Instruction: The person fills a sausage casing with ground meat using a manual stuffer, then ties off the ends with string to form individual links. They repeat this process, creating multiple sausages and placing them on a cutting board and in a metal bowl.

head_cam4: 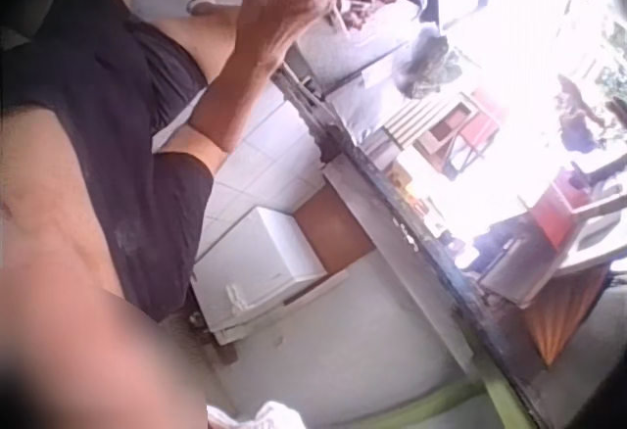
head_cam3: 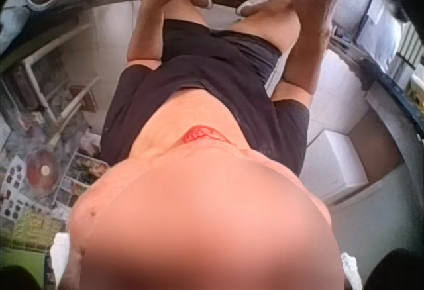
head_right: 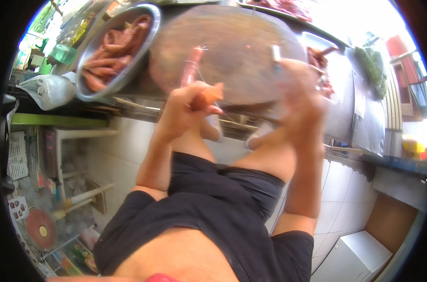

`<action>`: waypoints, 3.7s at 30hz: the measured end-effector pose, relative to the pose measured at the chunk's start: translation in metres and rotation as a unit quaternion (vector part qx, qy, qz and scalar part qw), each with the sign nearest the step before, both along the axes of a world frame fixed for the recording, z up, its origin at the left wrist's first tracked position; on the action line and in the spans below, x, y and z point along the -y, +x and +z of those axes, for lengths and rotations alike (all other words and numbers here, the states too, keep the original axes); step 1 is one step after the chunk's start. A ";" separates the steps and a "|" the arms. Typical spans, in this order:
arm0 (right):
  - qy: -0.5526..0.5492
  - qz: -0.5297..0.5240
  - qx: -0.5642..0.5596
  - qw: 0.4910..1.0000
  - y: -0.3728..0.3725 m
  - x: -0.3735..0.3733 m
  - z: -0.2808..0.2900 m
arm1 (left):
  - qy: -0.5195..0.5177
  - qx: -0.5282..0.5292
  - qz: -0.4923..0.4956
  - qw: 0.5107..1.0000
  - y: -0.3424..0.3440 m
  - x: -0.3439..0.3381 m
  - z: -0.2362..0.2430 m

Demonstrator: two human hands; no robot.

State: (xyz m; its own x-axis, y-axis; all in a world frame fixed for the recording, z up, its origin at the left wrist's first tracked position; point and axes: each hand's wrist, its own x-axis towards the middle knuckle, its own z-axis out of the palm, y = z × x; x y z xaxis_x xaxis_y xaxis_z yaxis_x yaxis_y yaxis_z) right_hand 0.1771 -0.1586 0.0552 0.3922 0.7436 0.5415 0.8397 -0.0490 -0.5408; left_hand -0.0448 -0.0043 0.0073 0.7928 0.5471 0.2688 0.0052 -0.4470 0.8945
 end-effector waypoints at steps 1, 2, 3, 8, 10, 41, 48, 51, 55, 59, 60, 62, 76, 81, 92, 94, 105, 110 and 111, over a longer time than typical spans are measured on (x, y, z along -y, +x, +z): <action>-0.010 0.101 0.105 0.989 -0.021 -0.003 0.011 | 0.030 -0.011 -0.007 0.999 0.003 0.001 0.001; -0.054 0.133 0.161 0.977 -0.042 -0.005 0.018 | 0.077 -0.018 0.003 0.997 0.006 0.003 0.002; -0.115 0.170 0.209 0.956 -0.058 -0.007 0.022 | 0.103 -0.022 -0.004 0.994 0.008 0.003 0.003; -0.174 0.151 0.308 0.923 -0.085 -0.021 0.010 | 0.203 -0.043 -0.027 0.978 0.008 0.005 0.004; -0.179 0.137 0.332 0.916 -0.083 -0.025 0.000 | 0.212 -0.047 -0.037 0.975 0.006 0.005 0.001; -0.229 0.190 -0.510 0.807 -0.004 0.034 -0.008 | 0.351 -0.011 -0.087 0.932 0.005 -0.009 -0.011; 0.147 -0.233 -0.027 0.961 0.132 0.038 -0.013 | 0.370 0.054 -0.047 0.926 -0.007 -0.017 -0.018; -0.168 -0.361 0.064 0.915 0.142 0.022 -0.049 | 0.333 0.087 -0.002 0.939 -0.013 -0.011 -0.025; 0.102 -0.184 -0.027 0.977 0.067 0.010 -0.068 | 0.167 0.157 0.072 0.971 -0.028 -0.009 -0.026; 0.011 0.066 -0.042 0.997 -0.041 -0.046 -0.070 | -0.022 0.318 0.129 0.939 -0.030 -0.004 -0.018; 0.014 0.073 -0.021 0.997 -0.061 -0.064 -0.071 | -0.049 0.361 0.126 0.923 -0.028 -0.005 -0.015; 0.008 0.081 0.000 0.997 -0.088 -0.099 -0.076 | -0.077 0.408 0.121 0.902 -0.027 -0.004 -0.008; -0.029 0.024 -0.065 0.997 -0.109 -0.145 -0.093 | -0.114 0.423 0.088 0.895 -0.073 -0.005 0.037; -0.019 0.051 -0.094 0.994 -0.122 -0.121 -0.066 | -0.131 0.442 0.041 0.887 -0.089 -0.014 0.058; -0.134 0.032 -0.090 0.986 -0.104 -0.098 -0.057 | -0.186 0.396 0.009 0.899 -0.074 0.008 0.070; -0.140 0.048 -0.118 0.982 -0.100 -0.092 -0.060 | -0.173 0.399 0.012 0.900 -0.070 0.005 0.069; -0.110 0.092 -0.246 0.959 -0.077 -0.065 -0.057 | -0.254 0.441 -0.040 0.860 -0.071 -0.020 0.068; -0.102 0.272 -0.297 0.910 -0.079 -0.065 -0.052 | -0.256 0.426 -0.028 0.867 -0.068 -0.012 0.067; -0.103 0.338 -0.276 0.894 -0.078 -0.066 -0.050 | -0.257 0.433 -0.038 0.863 -0.066 -0.014 0.067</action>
